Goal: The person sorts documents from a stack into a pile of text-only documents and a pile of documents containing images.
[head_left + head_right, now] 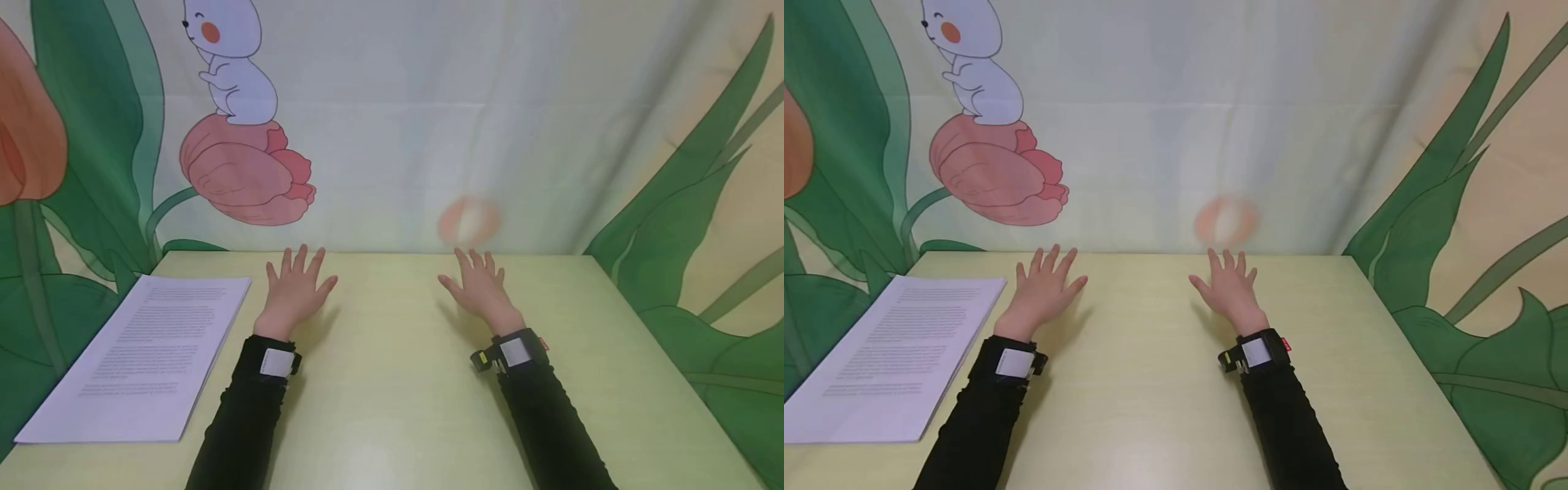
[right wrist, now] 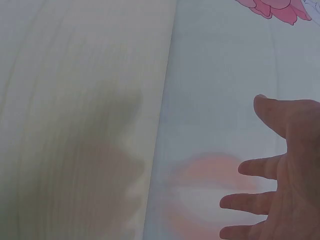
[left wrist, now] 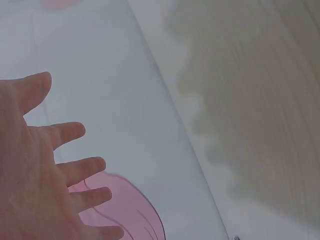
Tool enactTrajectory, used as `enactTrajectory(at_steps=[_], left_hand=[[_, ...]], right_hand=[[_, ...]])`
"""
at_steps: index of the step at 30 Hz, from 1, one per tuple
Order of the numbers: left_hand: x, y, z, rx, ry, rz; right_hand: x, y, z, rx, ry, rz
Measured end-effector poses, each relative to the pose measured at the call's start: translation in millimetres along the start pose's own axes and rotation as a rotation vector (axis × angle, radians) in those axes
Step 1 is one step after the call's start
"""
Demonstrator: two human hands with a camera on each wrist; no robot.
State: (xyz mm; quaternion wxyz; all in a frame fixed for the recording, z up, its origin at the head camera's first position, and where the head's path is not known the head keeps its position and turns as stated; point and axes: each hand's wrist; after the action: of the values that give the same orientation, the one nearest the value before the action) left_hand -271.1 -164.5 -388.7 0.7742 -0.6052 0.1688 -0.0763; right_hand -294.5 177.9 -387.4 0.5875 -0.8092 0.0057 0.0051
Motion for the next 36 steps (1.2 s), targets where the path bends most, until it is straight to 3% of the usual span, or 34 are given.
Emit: enactTrajectory(at_steps=[5,13,22,30,36], left_hand=[[23.0,-11.3,-31.5,-0.028,-0.059,0.012],[79.3,-36.7,-88.6,-0.056,-0.137,0.034],[143.2,-43.2,-138.1,-0.087,-0.228,0.043],[187.9,-48.8,-172.8,-0.093,-0.455,-0.068],[210.4,-45.2,-190.6,-0.153,-0.604,-0.23]], right_hand=[[0.8,2,2,-0.014,0.003,-0.01],[-1.2,1,2,-0.016,-0.001,-0.005],[-3.1,-1,1,-0.012,-0.009,-0.014],[-2.9,-3,2,-0.017,-0.004,-0.011],[-2.0,-2,3,-0.001,-0.001,-0.013]])
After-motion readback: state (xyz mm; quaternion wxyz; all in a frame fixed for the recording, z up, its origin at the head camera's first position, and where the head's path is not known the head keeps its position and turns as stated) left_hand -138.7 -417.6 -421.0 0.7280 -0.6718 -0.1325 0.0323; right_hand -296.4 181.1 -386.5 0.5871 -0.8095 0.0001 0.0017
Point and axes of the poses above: each hand's wrist, its own x-axis away from the middle knuckle, its own y-axis out of the palm, z = x × y, and after that the axes turned 12 degrees about y, right-handed
